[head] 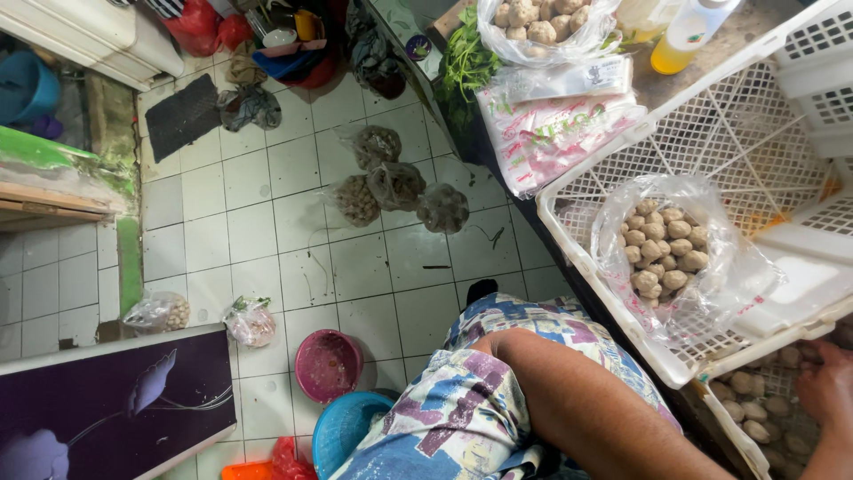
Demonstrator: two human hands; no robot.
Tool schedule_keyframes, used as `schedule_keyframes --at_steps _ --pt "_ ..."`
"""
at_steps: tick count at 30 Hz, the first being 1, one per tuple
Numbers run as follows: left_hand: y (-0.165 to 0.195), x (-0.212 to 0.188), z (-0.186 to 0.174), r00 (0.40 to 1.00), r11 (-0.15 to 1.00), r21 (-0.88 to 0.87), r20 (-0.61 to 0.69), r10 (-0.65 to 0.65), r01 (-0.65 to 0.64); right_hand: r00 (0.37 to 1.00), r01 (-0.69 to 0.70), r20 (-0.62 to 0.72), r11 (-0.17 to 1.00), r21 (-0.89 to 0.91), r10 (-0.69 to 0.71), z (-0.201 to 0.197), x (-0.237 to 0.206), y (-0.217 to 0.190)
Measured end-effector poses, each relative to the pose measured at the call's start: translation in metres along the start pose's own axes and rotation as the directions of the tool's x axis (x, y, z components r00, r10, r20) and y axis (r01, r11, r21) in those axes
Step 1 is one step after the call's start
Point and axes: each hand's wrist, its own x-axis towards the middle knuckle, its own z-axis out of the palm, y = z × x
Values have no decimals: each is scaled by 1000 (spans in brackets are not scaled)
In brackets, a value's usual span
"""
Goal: The person sits at a table and packs round meatballs by hand from a plastic crate into clear plastic bags, filling one bag at a time. They open each bag, place the meatballs inside, then set filled bags into the crate and start another bag.
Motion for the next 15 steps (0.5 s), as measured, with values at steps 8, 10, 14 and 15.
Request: schedule_keyframes --at_steps 8,10,14,15 --pt "32 31 -16 985 958 287 -163 54 -5 943 -314 173 930 192 283 -34 -17 37" --pt "35 19 -59 922 735 671 -340 187 98 882 -470 233 785 403 409 -59 -24 46" --pt "11 -11 -119 834 25 929 -343 432 369 932 -316 175 478 819 316 -85 -31 12" --pt "4 -13 -125 836 -19 918 -352 421 396 950 -277 173 444 852 261 -86 -28 -5"
